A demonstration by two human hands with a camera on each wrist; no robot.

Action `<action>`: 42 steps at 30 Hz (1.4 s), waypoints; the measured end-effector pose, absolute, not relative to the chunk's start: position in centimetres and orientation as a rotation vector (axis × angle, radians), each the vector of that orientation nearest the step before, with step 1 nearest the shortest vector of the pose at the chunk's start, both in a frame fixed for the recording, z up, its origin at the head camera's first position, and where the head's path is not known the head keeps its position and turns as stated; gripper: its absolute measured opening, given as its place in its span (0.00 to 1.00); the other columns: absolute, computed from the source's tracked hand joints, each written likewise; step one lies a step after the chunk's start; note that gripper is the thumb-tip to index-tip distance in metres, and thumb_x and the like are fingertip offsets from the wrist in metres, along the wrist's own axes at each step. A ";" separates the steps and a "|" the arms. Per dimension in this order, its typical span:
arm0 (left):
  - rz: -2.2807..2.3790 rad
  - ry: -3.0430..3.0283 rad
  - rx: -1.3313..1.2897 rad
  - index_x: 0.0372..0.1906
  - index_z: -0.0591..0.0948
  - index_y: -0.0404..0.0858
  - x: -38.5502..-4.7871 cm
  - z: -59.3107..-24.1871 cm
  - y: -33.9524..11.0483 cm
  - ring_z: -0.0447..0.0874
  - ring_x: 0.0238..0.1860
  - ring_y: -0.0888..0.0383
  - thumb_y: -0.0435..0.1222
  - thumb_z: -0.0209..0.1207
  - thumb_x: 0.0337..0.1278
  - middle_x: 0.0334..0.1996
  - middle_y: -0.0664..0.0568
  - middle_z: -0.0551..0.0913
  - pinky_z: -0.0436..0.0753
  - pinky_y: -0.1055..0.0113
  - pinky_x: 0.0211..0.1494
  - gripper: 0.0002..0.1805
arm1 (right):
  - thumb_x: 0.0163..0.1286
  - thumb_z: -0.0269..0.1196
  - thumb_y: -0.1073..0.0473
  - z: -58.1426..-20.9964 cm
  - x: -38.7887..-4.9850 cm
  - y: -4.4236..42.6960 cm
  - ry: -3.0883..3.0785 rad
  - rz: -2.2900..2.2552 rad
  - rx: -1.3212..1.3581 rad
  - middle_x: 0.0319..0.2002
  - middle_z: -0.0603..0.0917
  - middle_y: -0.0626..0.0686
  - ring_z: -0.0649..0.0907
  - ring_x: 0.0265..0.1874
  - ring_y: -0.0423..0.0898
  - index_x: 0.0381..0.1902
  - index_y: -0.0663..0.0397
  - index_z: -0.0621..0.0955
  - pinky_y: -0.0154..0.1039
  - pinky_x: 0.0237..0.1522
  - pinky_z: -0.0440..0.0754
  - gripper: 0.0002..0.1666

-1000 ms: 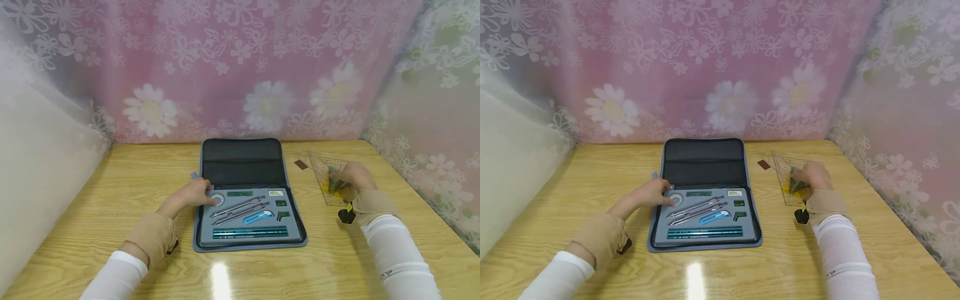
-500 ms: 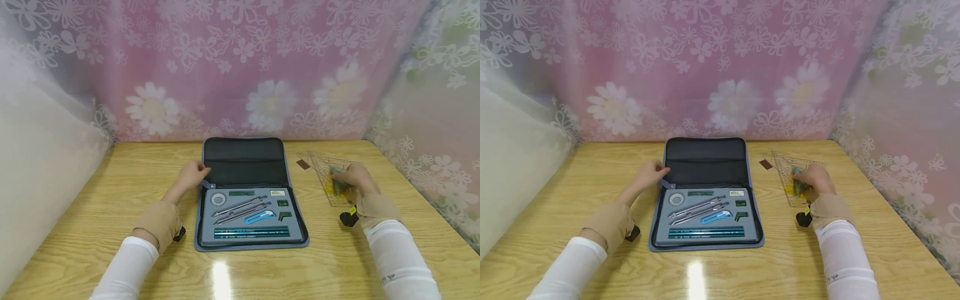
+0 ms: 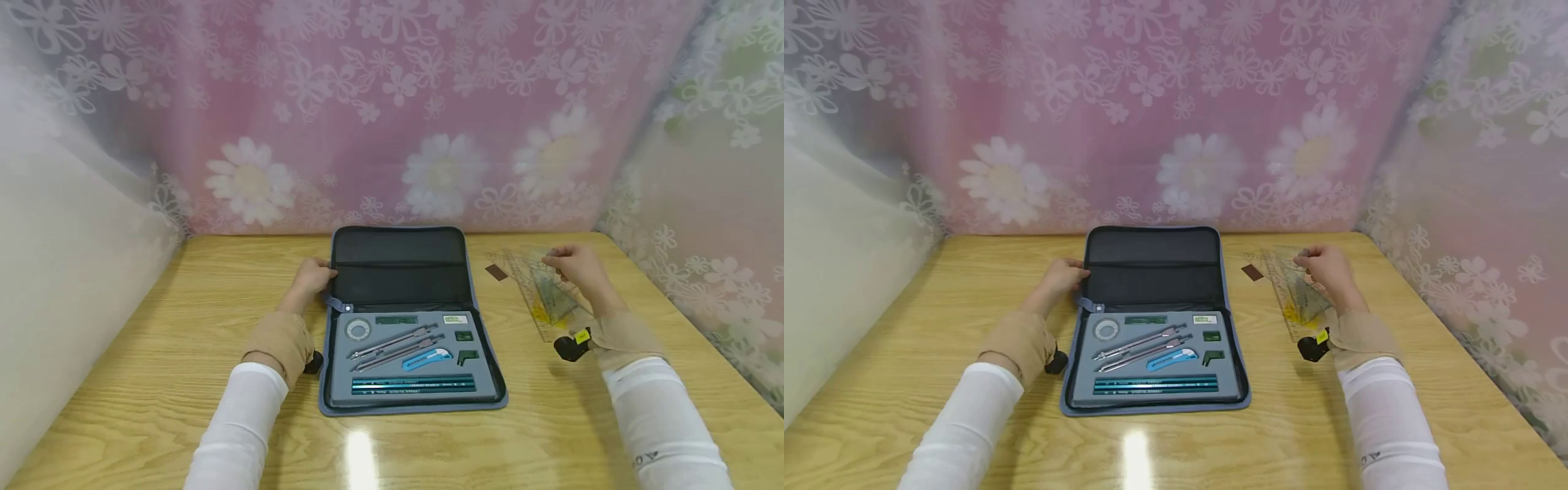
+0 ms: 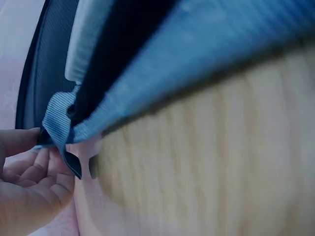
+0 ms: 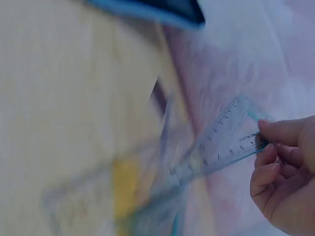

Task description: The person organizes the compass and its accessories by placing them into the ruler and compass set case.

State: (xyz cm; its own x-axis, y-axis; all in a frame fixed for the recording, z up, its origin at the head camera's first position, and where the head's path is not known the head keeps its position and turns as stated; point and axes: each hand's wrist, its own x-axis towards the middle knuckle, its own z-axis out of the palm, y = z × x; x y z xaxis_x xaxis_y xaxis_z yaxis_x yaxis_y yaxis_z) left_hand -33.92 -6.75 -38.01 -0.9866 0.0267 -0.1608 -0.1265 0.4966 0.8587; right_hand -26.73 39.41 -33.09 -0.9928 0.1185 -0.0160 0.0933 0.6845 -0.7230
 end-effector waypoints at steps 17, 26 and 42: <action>1.500 2.668 -0.074 0.46 0.77 0.24 -33.1 -37.5 -7.0 0.71 0.20 0.58 0.27 0.55 0.54 0.36 0.40 0.76 0.71 0.71 0.26 0.15 | 0.73 0.48 0.62 -29.1 -35.2 23.0 -2.895 0.756 0.742 0.50 0.78 0.64 0.77 0.42 0.56 0.53 0.65 0.77 0.51 0.44 0.72 0.17; 1.412 2.704 -0.045 0.40 0.79 0.26 -32.7 -37.6 -6.7 0.73 0.22 0.57 0.28 0.56 0.56 0.31 0.43 0.77 0.73 0.70 0.27 0.09 | 0.67 0.56 0.67 -31.6 -35.8 21.1 -2.917 0.767 0.652 0.46 0.80 0.67 0.78 0.46 0.60 0.44 0.71 0.78 0.51 0.48 0.75 0.12; 1.373 2.782 -0.028 0.31 0.77 0.28 -33.3 -37.6 -6.6 0.72 0.19 0.58 0.27 0.59 0.53 0.24 0.46 0.75 0.72 0.71 0.23 0.03 | 0.68 0.56 0.62 -33.3 -35.4 20.3 -3.126 0.765 0.599 0.38 0.82 0.59 0.80 0.31 0.48 0.46 0.64 0.81 0.41 0.34 0.79 0.14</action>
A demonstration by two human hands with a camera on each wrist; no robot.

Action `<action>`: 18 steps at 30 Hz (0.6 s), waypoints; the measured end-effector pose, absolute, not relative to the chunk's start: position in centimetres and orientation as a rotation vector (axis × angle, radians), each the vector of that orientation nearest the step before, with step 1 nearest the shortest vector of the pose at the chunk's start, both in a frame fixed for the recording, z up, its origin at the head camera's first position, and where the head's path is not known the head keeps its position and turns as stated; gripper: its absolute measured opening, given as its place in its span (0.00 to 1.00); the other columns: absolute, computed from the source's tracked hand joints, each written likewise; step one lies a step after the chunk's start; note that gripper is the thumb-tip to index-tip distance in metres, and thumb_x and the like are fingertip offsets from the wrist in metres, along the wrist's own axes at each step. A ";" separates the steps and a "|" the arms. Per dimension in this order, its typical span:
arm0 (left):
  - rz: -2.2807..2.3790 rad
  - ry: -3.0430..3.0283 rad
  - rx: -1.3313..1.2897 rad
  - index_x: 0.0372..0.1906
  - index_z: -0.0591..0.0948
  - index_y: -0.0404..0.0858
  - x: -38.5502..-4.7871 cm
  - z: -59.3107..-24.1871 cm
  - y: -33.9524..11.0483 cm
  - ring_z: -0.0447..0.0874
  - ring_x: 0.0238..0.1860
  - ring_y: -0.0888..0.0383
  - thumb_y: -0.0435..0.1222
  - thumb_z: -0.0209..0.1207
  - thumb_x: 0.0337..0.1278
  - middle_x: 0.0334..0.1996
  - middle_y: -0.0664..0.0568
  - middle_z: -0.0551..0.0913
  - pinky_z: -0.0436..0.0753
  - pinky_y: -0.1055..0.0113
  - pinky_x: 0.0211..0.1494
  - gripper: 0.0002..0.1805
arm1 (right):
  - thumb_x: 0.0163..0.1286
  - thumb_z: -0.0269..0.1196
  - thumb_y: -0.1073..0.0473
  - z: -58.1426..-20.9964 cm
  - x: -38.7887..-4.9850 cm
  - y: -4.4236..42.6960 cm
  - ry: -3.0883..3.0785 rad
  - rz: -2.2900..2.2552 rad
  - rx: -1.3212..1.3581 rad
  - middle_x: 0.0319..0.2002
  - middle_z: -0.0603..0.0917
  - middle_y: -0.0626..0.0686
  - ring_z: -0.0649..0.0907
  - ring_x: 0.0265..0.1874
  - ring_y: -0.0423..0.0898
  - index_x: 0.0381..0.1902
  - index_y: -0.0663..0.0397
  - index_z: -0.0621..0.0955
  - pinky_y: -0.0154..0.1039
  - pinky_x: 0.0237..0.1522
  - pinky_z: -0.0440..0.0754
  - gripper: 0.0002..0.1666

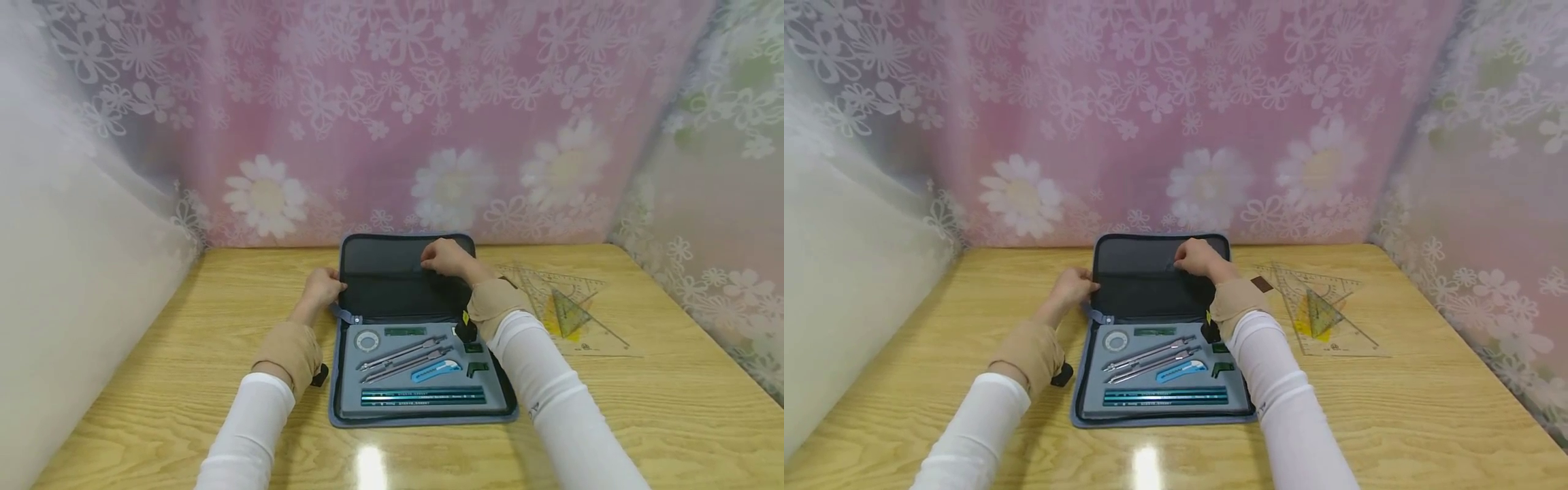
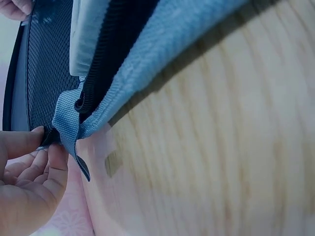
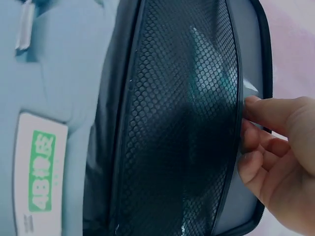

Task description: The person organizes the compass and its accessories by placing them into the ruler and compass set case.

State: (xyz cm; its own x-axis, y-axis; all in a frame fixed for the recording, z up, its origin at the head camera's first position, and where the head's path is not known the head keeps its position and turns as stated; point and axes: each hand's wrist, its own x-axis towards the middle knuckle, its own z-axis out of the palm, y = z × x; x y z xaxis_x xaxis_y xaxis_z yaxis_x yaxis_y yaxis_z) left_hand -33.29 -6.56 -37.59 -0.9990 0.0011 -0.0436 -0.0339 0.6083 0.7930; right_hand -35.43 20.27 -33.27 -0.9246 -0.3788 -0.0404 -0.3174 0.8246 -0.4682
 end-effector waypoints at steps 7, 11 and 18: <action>1.358 2.781 -0.009 0.32 0.77 0.29 -33.5 -37.5 -6.5 0.72 0.19 0.58 0.28 0.58 0.54 0.24 0.45 0.76 0.72 0.70 0.24 0.04 | 0.65 0.58 0.64 -33.0 -34.9 21.7 3.019 -0.614 -0.655 0.38 0.83 0.59 0.80 0.38 0.53 0.40 0.64 0.83 0.47 0.42 0.76 0.09; 1.351 2.780 0.022 0.34 0.78 0.28 -33.7 -37.4 -6.3 0.73 0.18 0.58 0.28 0.58 0.55 0.24 0.45 0.77 0.73 0.70 0.24 0.05 | 0.63 0.59 0.65 -33.3 -34.4 23.8 3.156 -0.658 -0.631 0.36 0.83 0.61 0.81 0.37 0.56 0.37 0.65 0.83 0.49 0.41 0.77 0.08; 1.381 2.770 0.030 0.38 0.79 0.28 -33.7 -37.3 -5.9 0.73 0.19 0.59 0.28 0.59 0.54 0.27 0.45 0.77 0.73 0.70 0.24 0.07 | 0.64 0.59 0.65 -33.5 -32.0 29.0 3.234 -0.717 -0.472 0.38 0.82 0.65 0.80 0.38 0.59 0.40 0.69 0.81 0.53 0.41 0.76 0.11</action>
State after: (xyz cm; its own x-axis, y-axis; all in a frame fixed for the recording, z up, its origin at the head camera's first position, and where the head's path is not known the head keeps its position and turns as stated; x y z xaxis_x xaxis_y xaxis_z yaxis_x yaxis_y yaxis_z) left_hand -33.73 -5.90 -37.35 -0.9988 0.0376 -0.0325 -0.0033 0.6018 0.7986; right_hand -31.98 29.03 -33.52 -0.9398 -0.2260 0.2564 -0.3132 0.8698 -0.3813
